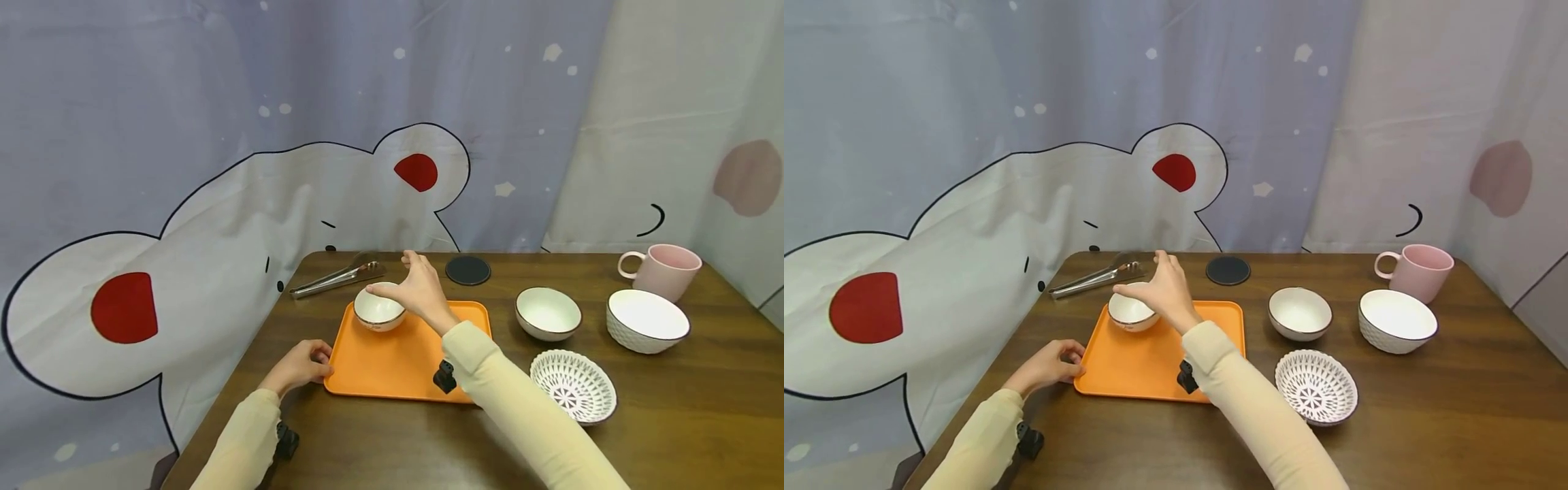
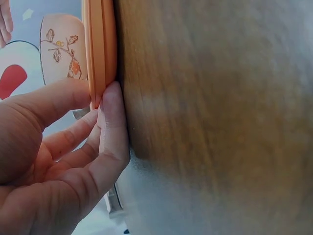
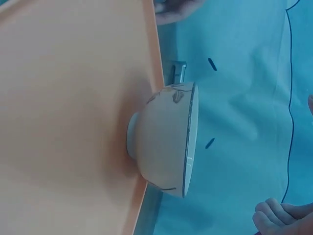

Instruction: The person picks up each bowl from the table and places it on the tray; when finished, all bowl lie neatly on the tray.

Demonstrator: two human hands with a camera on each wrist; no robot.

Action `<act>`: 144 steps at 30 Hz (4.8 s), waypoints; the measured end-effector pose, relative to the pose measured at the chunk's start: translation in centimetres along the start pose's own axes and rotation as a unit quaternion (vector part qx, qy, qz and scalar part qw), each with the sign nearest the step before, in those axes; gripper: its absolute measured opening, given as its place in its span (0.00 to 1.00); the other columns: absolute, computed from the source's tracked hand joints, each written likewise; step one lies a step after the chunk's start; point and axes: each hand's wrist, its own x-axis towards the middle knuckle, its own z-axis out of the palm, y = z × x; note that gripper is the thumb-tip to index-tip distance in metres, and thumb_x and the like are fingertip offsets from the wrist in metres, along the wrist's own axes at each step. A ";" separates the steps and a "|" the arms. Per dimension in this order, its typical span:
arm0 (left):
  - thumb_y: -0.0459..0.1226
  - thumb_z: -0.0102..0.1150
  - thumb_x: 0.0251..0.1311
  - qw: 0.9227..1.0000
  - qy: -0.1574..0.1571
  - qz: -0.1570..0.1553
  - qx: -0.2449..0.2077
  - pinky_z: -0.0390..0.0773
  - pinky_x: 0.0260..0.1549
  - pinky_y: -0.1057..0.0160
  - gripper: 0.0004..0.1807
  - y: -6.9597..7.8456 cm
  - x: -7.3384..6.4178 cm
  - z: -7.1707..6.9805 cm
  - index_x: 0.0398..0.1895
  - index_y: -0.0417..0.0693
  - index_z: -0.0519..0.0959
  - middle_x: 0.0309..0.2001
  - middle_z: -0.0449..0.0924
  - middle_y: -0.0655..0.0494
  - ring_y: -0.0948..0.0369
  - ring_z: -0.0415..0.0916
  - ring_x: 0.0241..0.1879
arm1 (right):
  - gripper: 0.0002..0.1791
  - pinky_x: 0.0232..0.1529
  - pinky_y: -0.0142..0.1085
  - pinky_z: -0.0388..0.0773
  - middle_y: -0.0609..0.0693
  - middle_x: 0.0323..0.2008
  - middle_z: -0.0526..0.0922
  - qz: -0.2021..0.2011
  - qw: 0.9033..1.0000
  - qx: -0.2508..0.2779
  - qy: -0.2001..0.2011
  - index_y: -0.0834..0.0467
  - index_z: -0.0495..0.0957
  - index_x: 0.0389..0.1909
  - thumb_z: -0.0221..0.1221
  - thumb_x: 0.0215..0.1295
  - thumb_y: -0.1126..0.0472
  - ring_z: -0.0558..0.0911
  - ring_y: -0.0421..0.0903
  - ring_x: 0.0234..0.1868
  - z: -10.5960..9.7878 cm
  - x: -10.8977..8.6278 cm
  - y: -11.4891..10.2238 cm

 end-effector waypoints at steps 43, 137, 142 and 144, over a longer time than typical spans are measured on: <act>0.24 0.61 0.56 1.000 -0.011 -0.002 -0.013 0.85 0.35 0.58 0.14 0.2 0.3 0.1 0.46 0.31 0.74 0.34 0.73 0.48 0.59 0.76 0.31 | 0.56 0.64 0.48 0.72 0.55 0.65 0.71 0.034 0.998 -0.040 -0.027 0.61 0.61 0.71 0.75 0.43 0.42 0.72 0.54 0.65 -8.4 -3.2 2.4; 0.27 0.62 0.57 1.000 -0.025 0.009 -0.003 0.85 0.38 0.57 0.16 0.3 0.3 0.2 0.47 0.29 0.73 0.35 0.70 0.47 0.57 0.75 0.33 | 0.61 0.62 0.62 0.64 0.74 0.64 0.65 0.134 0.974 -0.169 0.062 0.75 0.51 0.70 0.71 0.50 0.39 0.66 0.70 0.64 -25.5 -8.9 13.5; 0.27 0.62 0.57 1.000 -0.024 0.008 0.002 0.85 0.38 0.57 0.15 0.2 0.1 0.2 0.46 0.30 0.73 0.34 0.70 0.48 0.57 0.75 0.33 | 0.60 0.60 0.63 0.64 0.75 0.62 0.66 0.150 0.967 -0.189 0.078 0.75 0.54 0.68 0.71 0.48 0.38 0.67 0.72 0.62 -26.1 -9.3 15.2; 0.27 0.62 0.57 1.000 -0.025 0.014 0.001 0.85 0.37 0.57 0.16 0.2 0.1 0.1 0.46 0.29 0.73 0.34 0.69 0.48 0.57 0.75 0.33 | 0.60 0.59 0.64 0.65 0.76 0.62 0.66 0.156 0.965 -0.194 0.085 0.75 0.55 0.67 0.71 0.47 0.37 0.67 0.73 0.61 -26.3 -9.4 16.0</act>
